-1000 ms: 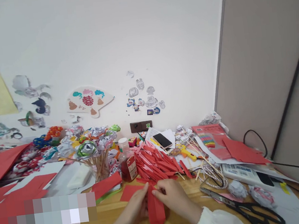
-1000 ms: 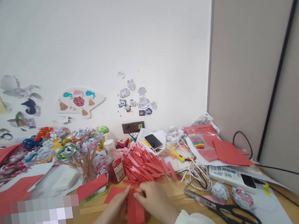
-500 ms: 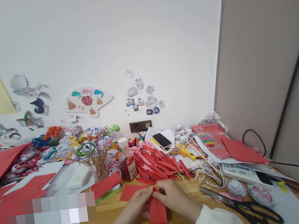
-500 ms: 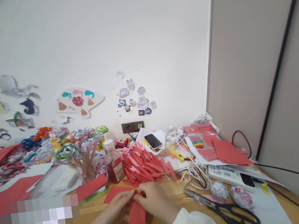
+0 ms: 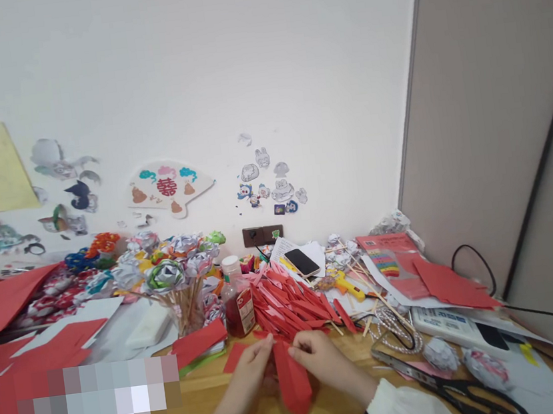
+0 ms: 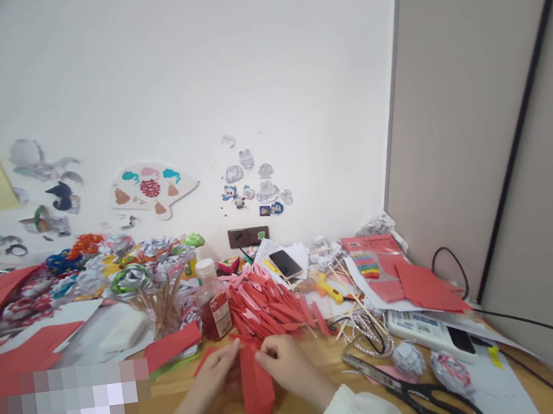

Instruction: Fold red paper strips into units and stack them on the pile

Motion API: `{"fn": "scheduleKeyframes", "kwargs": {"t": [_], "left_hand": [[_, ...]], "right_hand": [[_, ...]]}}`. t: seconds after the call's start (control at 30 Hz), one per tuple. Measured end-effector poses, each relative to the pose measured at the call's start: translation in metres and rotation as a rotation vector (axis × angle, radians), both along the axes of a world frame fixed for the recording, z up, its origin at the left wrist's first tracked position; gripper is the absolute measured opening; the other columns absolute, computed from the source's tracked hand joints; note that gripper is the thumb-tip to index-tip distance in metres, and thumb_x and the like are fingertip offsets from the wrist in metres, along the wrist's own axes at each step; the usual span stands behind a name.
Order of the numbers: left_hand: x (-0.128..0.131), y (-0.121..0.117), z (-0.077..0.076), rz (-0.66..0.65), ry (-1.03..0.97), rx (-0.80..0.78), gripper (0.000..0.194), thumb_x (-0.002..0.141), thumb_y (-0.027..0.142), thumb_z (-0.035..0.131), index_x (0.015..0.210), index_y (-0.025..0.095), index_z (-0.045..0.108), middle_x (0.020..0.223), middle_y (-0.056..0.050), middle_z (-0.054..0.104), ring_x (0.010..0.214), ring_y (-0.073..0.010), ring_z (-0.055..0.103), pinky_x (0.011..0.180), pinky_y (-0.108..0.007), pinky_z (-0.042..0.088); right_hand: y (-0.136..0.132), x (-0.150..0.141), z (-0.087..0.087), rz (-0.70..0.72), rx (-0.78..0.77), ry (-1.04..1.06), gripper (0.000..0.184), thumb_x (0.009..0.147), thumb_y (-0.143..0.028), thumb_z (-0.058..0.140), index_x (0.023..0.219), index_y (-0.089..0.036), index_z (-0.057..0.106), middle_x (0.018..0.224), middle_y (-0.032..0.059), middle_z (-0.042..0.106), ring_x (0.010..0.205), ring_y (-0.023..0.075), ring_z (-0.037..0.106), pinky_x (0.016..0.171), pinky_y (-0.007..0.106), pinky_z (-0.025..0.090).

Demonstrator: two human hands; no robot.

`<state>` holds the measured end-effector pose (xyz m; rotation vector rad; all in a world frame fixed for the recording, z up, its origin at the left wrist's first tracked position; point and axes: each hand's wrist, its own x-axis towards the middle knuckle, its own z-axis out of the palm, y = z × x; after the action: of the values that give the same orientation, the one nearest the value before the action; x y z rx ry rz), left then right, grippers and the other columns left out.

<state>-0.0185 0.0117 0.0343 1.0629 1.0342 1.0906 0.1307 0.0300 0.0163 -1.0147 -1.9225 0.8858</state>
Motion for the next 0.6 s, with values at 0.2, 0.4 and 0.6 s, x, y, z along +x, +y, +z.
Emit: {"fn": "scheduleKeyframes", "kwargs": {"t": [0.2, 0.4, 0.6], "left_hand": [[-0.0008, 0.0, 0.0011, -0.027, 0.011, -0.009, 0.036, 0.05, 0.047, 0.068, 0.054, 0.013, 0.054, 0.046, 0.005, 0.049, 0.044, -0.0084, 0.044, 0.044, -0.018, 0.029], [0.0005, -0.0067, 0.0083, -0.072, -0.177, -0.109, 0.034, 0.059, 0.048, 0.061, 0.064, 0.014, 0.055, 0.054, 0.0, 0.056, 0.049, -0.0112, 0.051, 0.046, -0.02, 0.036], [-0.001, -0.0078, 0.007, -0.072, -0.14, -0.025, 0.028, 0.058, 0.039, 0.067, 0.061, 0.013, 0.057, 0.05, 0.002, 0.055, 0.046, -0.0089, 0.049, 0.046, -0.018, 0.032]], "right_hand": [[0.0003, -0.0009, 0.0007, 0.039, -0.029, 0.062, 0.025, 0.075, -0.029, 0.047, 0.055, -0.015, 0.043, 0.051, -0.0052, 0.037, 0.049, 0.0076, 0.034, 0.046, 0.018, 0.026], [-0.0012, 0.0003, 0.0045, 0.072, -0.036, 0.092, 0.024, 0.075, -0.028, 0.046, 0.055, -0.015, 0.041, 0.053, -0.005, 0.037, 0.05, 0.0074, 0.035, 0.046, 0.018, 0.026], [-0.0022, 0.0004, 0.005, 0.082, -0.017, 0.066, 0.022, 0.074, -0.025, 0.047, 0.055, -0.015, 0.042, 0.052, -0.005, 0.038, 0.05, 0.0075, 0.035, 0.047, 0.018, 0.026]]}}
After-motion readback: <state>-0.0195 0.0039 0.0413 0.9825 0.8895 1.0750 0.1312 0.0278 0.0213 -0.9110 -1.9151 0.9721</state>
